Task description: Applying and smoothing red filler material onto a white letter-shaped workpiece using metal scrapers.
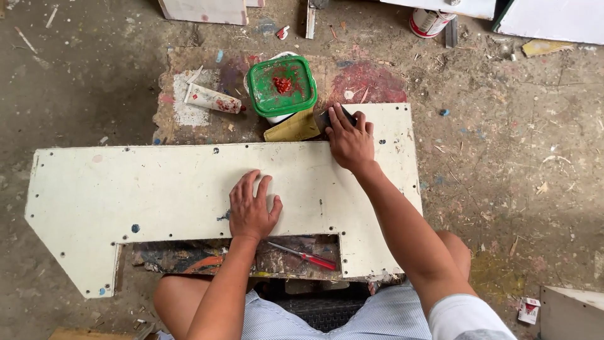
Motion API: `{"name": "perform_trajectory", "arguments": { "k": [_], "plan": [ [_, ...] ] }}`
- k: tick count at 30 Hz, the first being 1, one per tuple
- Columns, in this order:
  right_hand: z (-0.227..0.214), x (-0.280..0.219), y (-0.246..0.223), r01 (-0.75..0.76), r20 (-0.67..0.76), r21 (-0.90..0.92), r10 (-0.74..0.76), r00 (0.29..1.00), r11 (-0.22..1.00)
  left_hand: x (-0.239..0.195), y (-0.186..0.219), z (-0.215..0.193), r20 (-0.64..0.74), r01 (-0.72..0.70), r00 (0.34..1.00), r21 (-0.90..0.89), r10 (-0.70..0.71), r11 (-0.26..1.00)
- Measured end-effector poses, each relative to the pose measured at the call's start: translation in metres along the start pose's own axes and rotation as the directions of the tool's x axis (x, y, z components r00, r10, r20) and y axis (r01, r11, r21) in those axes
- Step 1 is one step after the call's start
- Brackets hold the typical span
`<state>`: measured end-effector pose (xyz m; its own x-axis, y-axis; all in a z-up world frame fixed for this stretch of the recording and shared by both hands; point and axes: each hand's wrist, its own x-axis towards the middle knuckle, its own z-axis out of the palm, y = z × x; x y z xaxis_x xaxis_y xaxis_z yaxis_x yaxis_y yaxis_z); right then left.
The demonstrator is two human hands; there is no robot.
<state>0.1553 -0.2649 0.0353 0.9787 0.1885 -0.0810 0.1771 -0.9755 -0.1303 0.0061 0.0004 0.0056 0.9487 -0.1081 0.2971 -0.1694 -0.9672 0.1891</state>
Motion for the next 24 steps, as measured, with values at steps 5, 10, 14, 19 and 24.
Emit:
{"name": "perform_trajectory", "arguments": {
  "k": [5, 10, 14, 19, 24],
  "plan": [
    [-0.024, -0.061, -0.016, -0.049, 0.065, 0.033, 0.046, 0.997, 0.998, -0.001, -0.001, 0.0, 0.005, -0.005, 1.0, -0.003, 0.005, 1.0],
    [-0.017, -0.068, -0.014, -0.039, 0.072, 0.013, 0.038, 0.997, 0.999, 0.0, -0.001, 0.0, -0.008, -0.012, 1.0, 0.0, 0.012, 1.0],
    [-0.005, -0.013, -0.002, -0.063, 0.017, 0.002, 0.063, 0.998, 0.998, -0.002, -0.001, 0.001, 0.001, -0.005, 1.0, 0.001, 0.005, 1.0],
    [-0.016, -0.034, -0.009, -0.056, -0.032, 0.026, 0.056, 0.998, 0.998, 0.0, 0.0, -0.001, -0.008, -0.002, 1.0, -0.009, 0.002, 1.0],
    [-0.012, -0.099, -0.005, -0.014, 0.005, 0.044, 0.013, 1.0, 0.999, 0.0, -0.001, 0.001, -0.026, -0.017, 1.0, 0.005, 0.017, 1.0]
  ]
}}
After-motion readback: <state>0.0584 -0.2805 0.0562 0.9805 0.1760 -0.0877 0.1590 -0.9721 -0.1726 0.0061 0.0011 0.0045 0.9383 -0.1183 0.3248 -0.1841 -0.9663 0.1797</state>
